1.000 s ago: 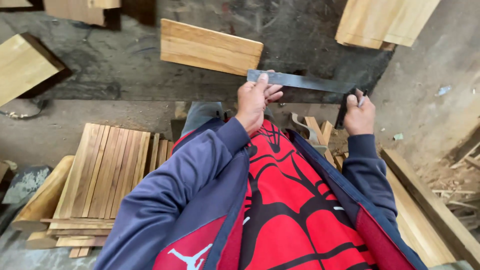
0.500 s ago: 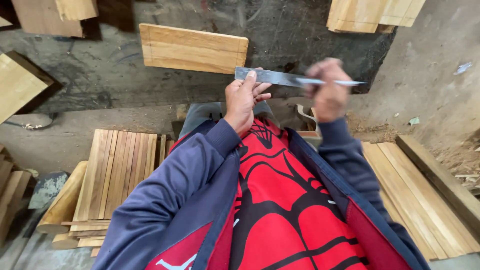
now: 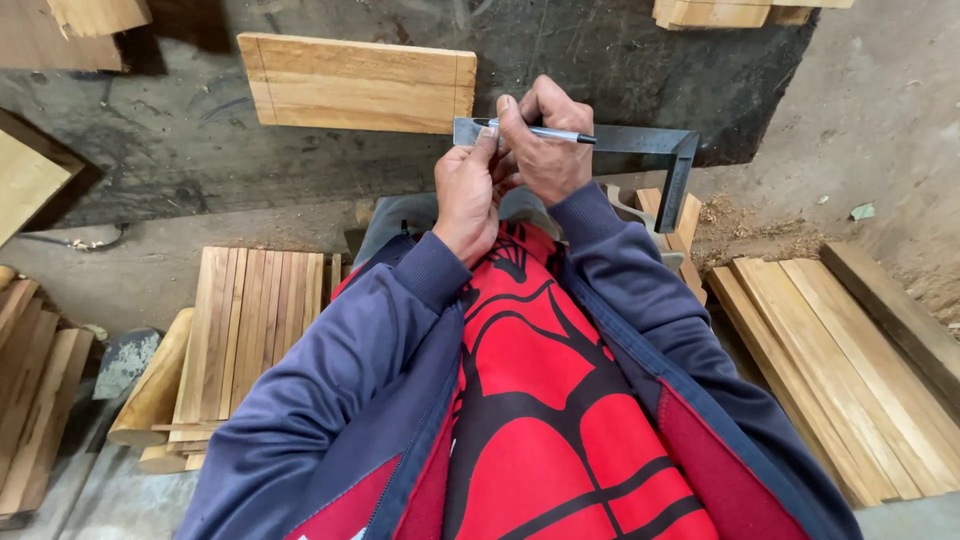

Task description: The person uses a try square and a pen to mark lines on small wooden planks. They repeatedly pick up a plank, align the square, draw a line, and place the plank into a stack.

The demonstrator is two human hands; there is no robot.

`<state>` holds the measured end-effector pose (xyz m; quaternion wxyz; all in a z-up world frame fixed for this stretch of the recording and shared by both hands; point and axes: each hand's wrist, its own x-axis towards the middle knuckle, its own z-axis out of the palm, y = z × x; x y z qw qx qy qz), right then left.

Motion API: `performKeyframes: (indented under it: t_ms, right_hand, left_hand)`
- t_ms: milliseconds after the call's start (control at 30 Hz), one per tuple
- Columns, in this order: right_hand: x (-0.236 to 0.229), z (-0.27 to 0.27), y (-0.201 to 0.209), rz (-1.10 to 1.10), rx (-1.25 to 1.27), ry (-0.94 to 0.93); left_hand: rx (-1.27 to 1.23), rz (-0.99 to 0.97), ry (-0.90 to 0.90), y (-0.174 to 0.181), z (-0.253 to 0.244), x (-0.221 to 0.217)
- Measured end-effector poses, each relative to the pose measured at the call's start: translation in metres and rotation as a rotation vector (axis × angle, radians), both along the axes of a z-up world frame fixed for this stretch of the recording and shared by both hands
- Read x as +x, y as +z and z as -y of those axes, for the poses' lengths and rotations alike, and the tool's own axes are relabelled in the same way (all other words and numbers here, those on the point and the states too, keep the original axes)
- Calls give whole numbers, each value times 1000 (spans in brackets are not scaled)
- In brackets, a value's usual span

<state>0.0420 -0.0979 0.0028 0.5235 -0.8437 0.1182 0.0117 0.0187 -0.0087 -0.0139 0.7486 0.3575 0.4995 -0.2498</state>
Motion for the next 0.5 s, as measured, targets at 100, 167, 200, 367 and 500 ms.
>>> performKeyframes:
  t_ms: [100,167,200,367,500]
  right_hand:
    - [0,-1,-1,17,-3,17]
    - [1,-2,0,2,2,1]
    - [1,-2,1,-15,4,-16]
    - [1,-3,-1,-19,18,-8]
    - [1,-4,-2,-32,24,-20]
  left_hand:
    - [5,13,2,-4,0,-4]
    - [-4,22,-15,0,-1,-2]
    - [-15,29,-32,2,-2,-1]
    - [-22,32,-29,7,-2,1]
    - [-20,29,-23,5,-2,1]
